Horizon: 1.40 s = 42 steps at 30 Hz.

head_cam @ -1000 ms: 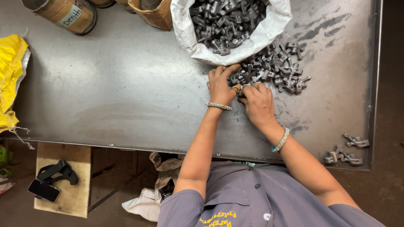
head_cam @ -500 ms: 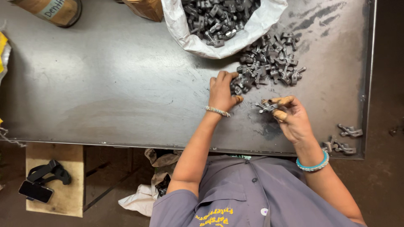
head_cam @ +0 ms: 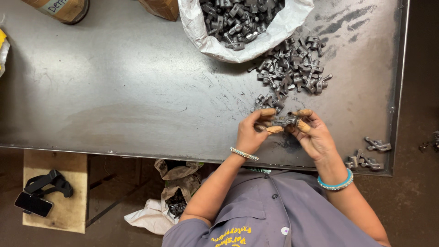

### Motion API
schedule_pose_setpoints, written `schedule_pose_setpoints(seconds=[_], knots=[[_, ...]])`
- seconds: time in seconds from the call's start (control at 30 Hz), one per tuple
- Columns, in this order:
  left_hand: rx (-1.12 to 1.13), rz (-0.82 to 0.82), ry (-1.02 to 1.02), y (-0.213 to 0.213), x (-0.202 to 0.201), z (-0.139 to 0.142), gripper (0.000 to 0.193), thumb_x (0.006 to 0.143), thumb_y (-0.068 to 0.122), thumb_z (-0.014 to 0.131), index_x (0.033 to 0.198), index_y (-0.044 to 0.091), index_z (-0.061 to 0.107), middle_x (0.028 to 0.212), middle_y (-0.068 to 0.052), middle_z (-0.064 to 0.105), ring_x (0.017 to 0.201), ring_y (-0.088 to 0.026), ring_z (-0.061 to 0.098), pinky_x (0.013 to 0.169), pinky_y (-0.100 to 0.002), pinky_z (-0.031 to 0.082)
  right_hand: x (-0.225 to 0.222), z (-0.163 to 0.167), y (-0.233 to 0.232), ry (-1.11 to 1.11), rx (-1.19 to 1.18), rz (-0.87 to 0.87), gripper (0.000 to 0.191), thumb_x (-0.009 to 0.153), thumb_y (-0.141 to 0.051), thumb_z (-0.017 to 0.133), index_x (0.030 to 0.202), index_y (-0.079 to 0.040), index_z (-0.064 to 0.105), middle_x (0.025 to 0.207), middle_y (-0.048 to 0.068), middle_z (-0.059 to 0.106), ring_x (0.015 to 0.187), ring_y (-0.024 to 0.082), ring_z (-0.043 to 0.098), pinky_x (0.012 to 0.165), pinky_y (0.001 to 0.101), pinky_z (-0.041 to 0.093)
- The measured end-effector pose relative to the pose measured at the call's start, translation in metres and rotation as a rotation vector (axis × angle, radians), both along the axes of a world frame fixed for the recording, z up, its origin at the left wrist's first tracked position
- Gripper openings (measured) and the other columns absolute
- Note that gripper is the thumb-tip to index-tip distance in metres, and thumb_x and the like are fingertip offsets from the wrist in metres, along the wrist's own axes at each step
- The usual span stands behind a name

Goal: The person sorts small metal clamp castings on a steel table, picking up individual pieces by hand, turning them over and setting them aside, and periodically pours more castings from a white sack onto the table to continue sorting.

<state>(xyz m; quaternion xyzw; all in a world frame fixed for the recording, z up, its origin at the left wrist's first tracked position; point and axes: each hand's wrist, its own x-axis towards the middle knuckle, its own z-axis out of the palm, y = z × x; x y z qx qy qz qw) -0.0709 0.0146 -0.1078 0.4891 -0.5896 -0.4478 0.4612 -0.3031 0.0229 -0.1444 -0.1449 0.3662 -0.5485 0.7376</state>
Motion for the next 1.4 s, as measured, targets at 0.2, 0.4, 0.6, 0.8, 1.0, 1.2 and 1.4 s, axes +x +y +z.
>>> schedule_pose_setpoints(seconds=[0.2,0.4,0.6,0.8,1.0,1.2,1.4], knots=[[0.408,-0.031,0.46,-0.007,0.004,-0.026,0.022,0.085,0.003,0.082,0.1,0.002,0.066,0.088,-0.004,0.071,0.074,-0.005,0.065,0.064,-0.023,0.054,0.028,-0.004,0.009,0.287,-0.111,0.053,0.019,0.101,-0.007,0.068,0.118,-0.006,0.06,0.1,0.009,0.069,0.082,0.022,0.069,0.064,0.0312,0.054],[0.404,0.004,0.091,-0.053,0.04,0.019,0.035,0.08,0.006,0.088,0.106,0.003,0.064,0.078,-0.009,0.072,0.063,-0.01,0.062,0.056,-0.025,0.048,0.048,0.049,-0.012,1.252,-0.406,0.142,0.028,0.092,-0.012,0.078,0.117,-0.004,0.071,0.103,0.009,0.07,0.084,0.021,0.063,0.073,0.0321,0.053],[0.136,0.287,0.835,-0.096,0.037,0.047,0.053,0.09,-0.001,0.07,0.138,0.006,0.049,0.098,-0.013,0.076,0.086,-0.016,0.074,0.07,-0.028,0.061,0.074,0.088,-0.024,1.794,-0.76,0.084,0.051,0.07,-0.021,0.088,0.116,-0.006,0.073,0.111,0.016,0.061,0.1,0.036,0.057,0.087,0.0442,0.05],[0.236,0.265,0.648,-0.072,0.025,0.017,0.047,0.091,-0.003,0.072,0.133,-0.002,0.053,0.086,-0.009,0.072,0.071,-0.012,0.066,0.061,-0.026,0.056,0.052,0.068,-0.016,1.716,-0.673,0.096,0.032,0.075,-0.012,0.087,0.103,-0.007,0.073,0.107,0.01,0.068,0.103,0.032,0.061,0.091,0.0428,0.051],[0.231,0.331,0.543,-0.04,0.024,-0.017,0.039,0.088,-0.003,0.078,0.123,-0.001,0.062,0.085,-0.003,0.068,0.072,-0.006,0.058,0.063,-0.02,0.045,0.03,0.046,-0.002,1.434,-0.379,0.121,0.031,0.078,-0.005,0.085,0.103,-0.002,0.068,0.102,0.01,0.069,0.088,0.02,0.068,0.08,0.0341,0.057],[0.242,0.259,0.52,-0.018,0.026,-0.029,0.036,0.09,-0.006,0.072,0.125,-0.002,0.062,0.098,-0.007,0.073,0.088,-0.009,0.067,0.071,-0.02,0.051,0.026,0.01,0.001,0.489,-0.26,0.067,0.028,0.087,0.001,0.079,0.112,-0.002,0.066,0.11,0.009,0.071,0.098,0.015,0.068,0.087,0.0315,0.058],[0.179,0.111,0.558,-0.007,0.016,-0.022,0.036,0.091,-0.009,0.067,0.125,-0.002,0.063,0.112,-0.011,0.074,0.105,-0.017,0.072,0.092,-0.028,0.06,0.022,-0.009,-0.01,0.072,0.079,0.121,0.023,0.094,-0.006,0.068,0.117,-0.005,0.063,0.104,0.011,0.073,0.09,0.022,0.072,0.077,0.036,0.059]])
